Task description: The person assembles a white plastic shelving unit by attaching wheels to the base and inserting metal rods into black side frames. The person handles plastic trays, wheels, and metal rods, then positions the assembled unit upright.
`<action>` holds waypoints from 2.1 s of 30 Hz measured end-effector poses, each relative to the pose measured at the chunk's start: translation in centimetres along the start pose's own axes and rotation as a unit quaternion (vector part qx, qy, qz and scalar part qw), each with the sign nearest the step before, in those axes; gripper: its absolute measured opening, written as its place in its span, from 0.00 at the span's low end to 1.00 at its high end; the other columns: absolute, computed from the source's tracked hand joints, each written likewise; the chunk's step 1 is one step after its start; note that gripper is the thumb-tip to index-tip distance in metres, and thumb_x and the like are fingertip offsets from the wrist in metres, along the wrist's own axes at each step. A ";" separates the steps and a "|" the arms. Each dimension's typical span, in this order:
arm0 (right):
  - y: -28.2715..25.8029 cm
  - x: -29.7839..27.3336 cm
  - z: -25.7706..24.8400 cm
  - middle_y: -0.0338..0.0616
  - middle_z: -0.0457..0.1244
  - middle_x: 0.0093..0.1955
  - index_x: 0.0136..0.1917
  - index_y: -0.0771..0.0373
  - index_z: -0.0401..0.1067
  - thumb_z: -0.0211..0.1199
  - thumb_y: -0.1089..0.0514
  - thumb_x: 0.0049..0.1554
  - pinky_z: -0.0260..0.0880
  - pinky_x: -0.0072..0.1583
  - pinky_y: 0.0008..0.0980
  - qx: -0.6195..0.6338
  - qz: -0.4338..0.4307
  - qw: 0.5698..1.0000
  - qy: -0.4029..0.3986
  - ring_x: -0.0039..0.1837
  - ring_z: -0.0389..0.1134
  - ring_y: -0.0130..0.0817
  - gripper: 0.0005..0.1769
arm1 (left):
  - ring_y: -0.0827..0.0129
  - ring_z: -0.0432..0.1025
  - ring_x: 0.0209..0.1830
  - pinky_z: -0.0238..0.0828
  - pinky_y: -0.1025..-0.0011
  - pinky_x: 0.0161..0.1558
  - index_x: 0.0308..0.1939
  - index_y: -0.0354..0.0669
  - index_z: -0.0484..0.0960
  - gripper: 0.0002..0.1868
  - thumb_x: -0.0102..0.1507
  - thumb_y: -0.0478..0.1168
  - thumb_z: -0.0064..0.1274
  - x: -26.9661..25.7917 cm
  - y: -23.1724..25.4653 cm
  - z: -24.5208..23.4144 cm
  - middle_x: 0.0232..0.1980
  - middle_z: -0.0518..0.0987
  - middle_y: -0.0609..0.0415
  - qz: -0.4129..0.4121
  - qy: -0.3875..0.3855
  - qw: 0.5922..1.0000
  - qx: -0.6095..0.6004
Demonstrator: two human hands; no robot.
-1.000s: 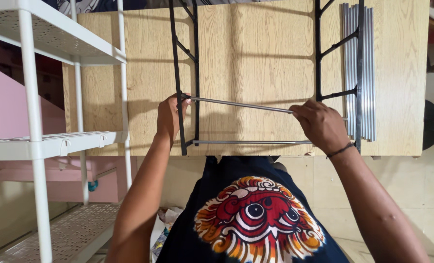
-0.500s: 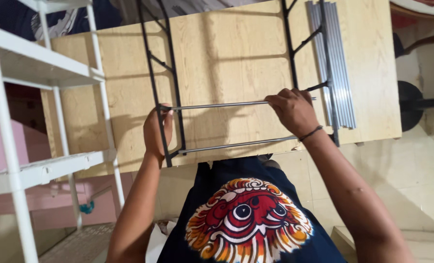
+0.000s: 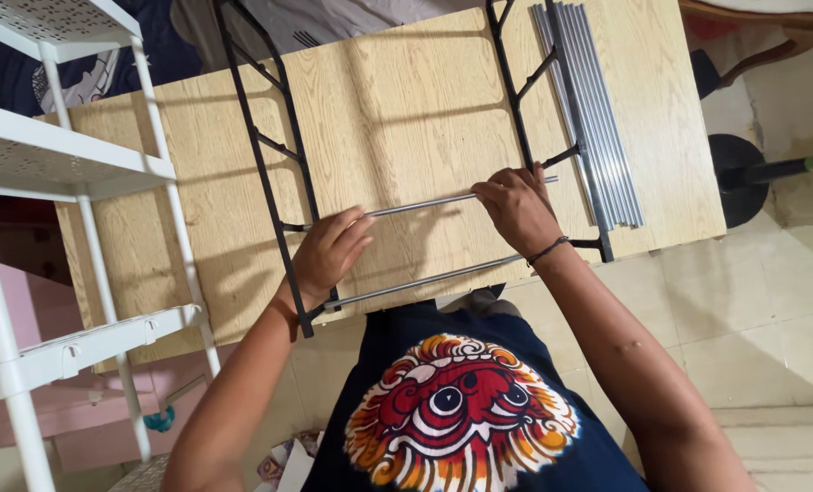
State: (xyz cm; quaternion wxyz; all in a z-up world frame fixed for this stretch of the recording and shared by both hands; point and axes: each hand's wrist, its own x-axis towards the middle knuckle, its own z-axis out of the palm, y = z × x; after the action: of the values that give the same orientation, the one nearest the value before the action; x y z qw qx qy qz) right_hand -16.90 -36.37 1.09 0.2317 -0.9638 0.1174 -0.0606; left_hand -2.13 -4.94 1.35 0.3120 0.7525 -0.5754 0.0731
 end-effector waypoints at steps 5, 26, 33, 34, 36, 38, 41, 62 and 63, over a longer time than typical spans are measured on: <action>-0.1 0.0 0.5 0.46 0.67 0.59 0.54 0.52 0.80 0.66 0.57 0.61 0.50 0.76 0.63 -0.006 -0.022 0.998 0.052 0.61 0.67 0.42 0.07 | 0.59 0.74 0.48 0.71 0.60 0.52 0.68 0.46 0.73 0.24 0.67 0.41 0.53 2.2 -1.3 2.6 0.49 0.75 0.51 -0.045 -0.124 0.990 0.038; 6.9 -0.4 2.3 0.51 0.51 0.81 0.79 0.58 0.52 0.71 0.59 0.58 0.59 0.73 0.52 0.297 0.267 0.905 0.147 0.82 0.50 0.48 0.43 | 0.63 0.72 0.39 0.70 0.61 0.43 0.69 0.53 0.75 0.27 0.66 0.30 0.52 1.5 -3.0 3.3 0.39 0.74 0.55 -0.075 -0.124 0.989 0.034; 5.8 -0.3 1.7 0.48 0.60 0.72 0.69 0.59 0.61 0.71 0.58 0.58 0.66 0.71 0.44 0.293 0.285 0.900 0.151 0.77 0.60 0.45 0.30 | 0.63 0.73 0.37 0.71 0.62 0.44 0.66 0.50 0.78 0.23 0.67 0.30 0.51 1.6 -3.3 3.8 0.38 0.76 0.55 -0.098 -0.132 0.986 0.019; 5.7 -0.3 1.7 0.48 0.60 0.72 0.69 0.60 0.61 0.71 0.58 0.58 0.66 0.71 0.44 0.291 0.281 0.902 0.152 0.76 0.60 0.45 0.30 | 0.63 0.73 0.37 0.71 0.62 0.44 0.66 0.50 0.78 0.23 0.67 0.30 0.51 1.6 -3.3 3.8 0.38 0.76 0.55 -0.098 -0.132 0.986 0.019; 5.6 -0.3 1.7 0.49 0.60 0.72 0.69 0.61 0.61 0.70 0.58 0.59 0.67 0.71 0.43 0.289 0.273 0.904 0.155 0.75 0.61 0.45 0.30 | 0.64 0.73 0.36 0.71 0.62 0.44 0.66 0.49 0.78 0.23 0.67 0.30 0.51 1.7 -3.4 3.9 0.37 0.76 0.55 -0.098 -0.133 0.986 0.018; 5.6 -0.3 1.7 0.50 0.61 0.71 0.69 0.62 0.62 0.70 0.57 0.60 0.67 0.70 0.41 0.283 0.269 0.906 0.161 0.74 0.62 0.45 0.29 | 0.64 0.73 0.36 0.71 0.62 0.44 0.66 0.49 0.78 0.23 0.67 0.30 0.51 1.7 -3.3 3.9 0.37 0.76 0.55 -0.102 -0.134 0.986 0.016; 5.7 -0.4 1.8 0.49 0.64 0.68 0.68 0.64 0.64 0.67 0.58 0.62 0.70 0.67 0.37 0.298 0.252 0.903 0.182 0.72 0.66 0.41 0.24 | 0.63 0.73 0.35 0.72 0.62 0.44 0.65 0.49 0.79 0.23 0.66 0.30 0.51 1.8 -3.3 3.8 0.36 0.77 0.55 -0.110 -0.138 0.984 0.015; 6.0 -1.0 1.4 0.49 0.67 0.59 0.64 0.68 0.65 0.63 0.58 0.65 0.72 0.65 0.31 0.375 0.213 0.884 0.177 0.66 0.70 0.35 0.19 | 0.63 0.76 0.38 0.73 0.62 0.46 0.64 0.52 0.80 0.24 0.65 0.30 0.53 1.9 -3.4 3.8 0.37 0.79 0.56 -0.098 -0.100 0.990 0.010; 6.0 -1.0 1.3 0.50 0.67 0.59 0.64 0.68 0.64 0.63 0.57 0.65 0.73 0.65 0.31 0.374 0.216 0.885 0.176 0.66 0.70 0.35 0.19 | 0.63 0.76 0.38 0.73 0.62 0.45 0.64 0.52 0.80 0.24 0.64 0.30 0.53 1.9 -3.4 3.8 0.38 0.79 0.56 -0.094 -0.094 0.991 0.011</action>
State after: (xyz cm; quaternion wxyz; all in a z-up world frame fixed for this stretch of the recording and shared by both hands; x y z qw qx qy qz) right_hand -18.83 -40.78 -2.87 0.5581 -0.7299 0.3297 -0.2172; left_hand 0.61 -8.11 -2.05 0.2543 0.8101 -0.5279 -0.0212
